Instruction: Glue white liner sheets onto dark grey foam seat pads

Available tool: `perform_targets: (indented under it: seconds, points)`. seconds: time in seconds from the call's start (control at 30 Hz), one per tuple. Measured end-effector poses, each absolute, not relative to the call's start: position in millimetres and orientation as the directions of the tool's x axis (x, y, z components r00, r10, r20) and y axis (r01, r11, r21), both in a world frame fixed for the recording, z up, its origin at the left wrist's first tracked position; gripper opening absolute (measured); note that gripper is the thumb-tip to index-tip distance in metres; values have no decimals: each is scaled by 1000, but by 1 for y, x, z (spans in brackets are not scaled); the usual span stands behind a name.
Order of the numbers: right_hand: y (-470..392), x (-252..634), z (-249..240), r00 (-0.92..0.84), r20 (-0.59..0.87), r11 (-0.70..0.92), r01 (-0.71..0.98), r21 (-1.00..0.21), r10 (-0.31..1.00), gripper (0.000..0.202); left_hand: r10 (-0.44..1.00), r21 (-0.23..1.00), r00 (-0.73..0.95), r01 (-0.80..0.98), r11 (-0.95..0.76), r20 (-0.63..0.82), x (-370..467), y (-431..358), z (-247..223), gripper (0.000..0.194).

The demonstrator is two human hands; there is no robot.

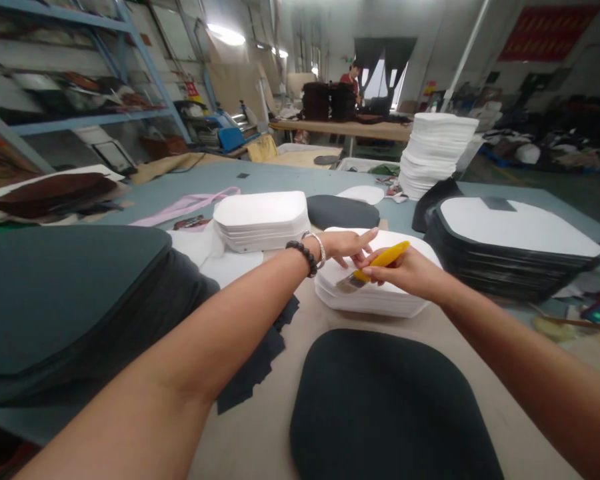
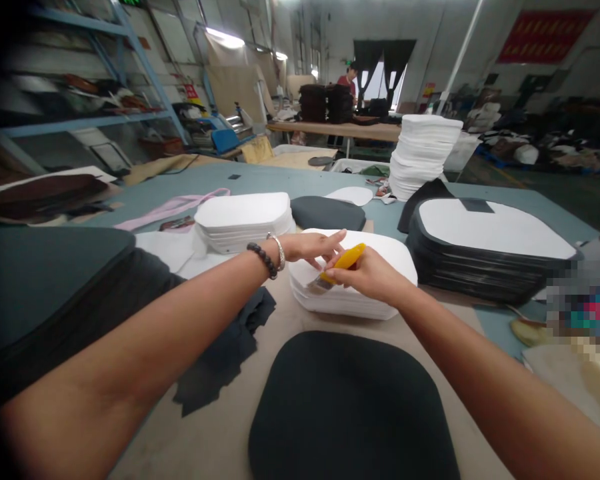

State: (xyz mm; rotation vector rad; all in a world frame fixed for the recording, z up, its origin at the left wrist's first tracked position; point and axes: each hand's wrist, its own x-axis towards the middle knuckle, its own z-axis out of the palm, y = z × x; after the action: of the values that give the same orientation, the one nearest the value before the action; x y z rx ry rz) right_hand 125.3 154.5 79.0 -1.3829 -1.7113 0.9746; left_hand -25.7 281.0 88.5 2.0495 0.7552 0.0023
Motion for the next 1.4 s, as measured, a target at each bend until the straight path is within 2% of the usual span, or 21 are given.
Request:
perform_targets:
  seconds: [0.07, 0.13, 0.2, 0.3, 0.37, 0.47, 0.57, 0.7, 0.83, 1.0, 1.13, 1.27, 1.33, 1.4]
  points:
    - [144, 161, 79, -130, -9, 56, 486, -872, 991, 34, 496, 633, 843, 504, -587, -211, -24, 274, 86, 73]
    - [127, 207, 82, -56, -91, -50, 504, -862, 994, 38, 448, 443, 881, 466, -766, -152, -20, 264, 84, 57]
    - [109, 251, 87, 42, -154, -155, 493, -856, 987, 41, 419, 309, 900, 434, -846, -118, -17, 252, 80, 42]
    - [93, 294, 100, 149, -173, -225, 505, -834, 974, 46, 425, 185, 901, 435, -881, -89, -11, 234, 74, 33]
    - [95, 299, 112, 233, -115, -234, 588, -774, 966, 39, 428, 116, 901, 434, -893, -74, -9, 227, 71, 31]
    - [118, 283, 127, 385, 70, -254, 724, -641, 920, 24, 421, 55, 904, 425, -903, -70, -7, 223, 71, 29]
    - [154, 257, 126, 438, 197, -264, 783, -564, 877, 21, 424, 23, 902, 427, -904, -84, -6, 225, 73, 29]
    - [176, 238, 110, 473, 238, -333, 825, -456, 848, 26, 432, 15, 897, 435, -900, -88, -7, 227, 73, 30]
    - [136, 235, 94, 484, 222, -370, 835, -408, 846, 27, 445, 43, 890, 451, -891, -101, -3, 228, 77, 31]
    - [41, 222, 81, 463, 360, -253, 830, -497, 810, 24, 502, 128, 855, 517, -846, -131, 42, 233, 88, 25]
    - [-19, 204, 71, 471, 503, -195, 840, -506, 725, 31, 582, 266, 812, 571, -777, -45, 101, 231, 84, 37]
    - [-54, 204, 47, 397, 450, -105, 831, -547, 800, 33, 680, 399, 731, 639, -658, -50, 140, 228, 68, 59]
    - [-64, 211, 35, 380, 399, -86, 805, -587, 834, 33, 715, 447, 694, 666, -597, -80, 147, 230, 62, 60]
    - [-70, 217, 27, 387, 386, -84, 789, -609, 837, 30, 731, 495, 675, 672, -550, -105, 150, 235, 59, 52]
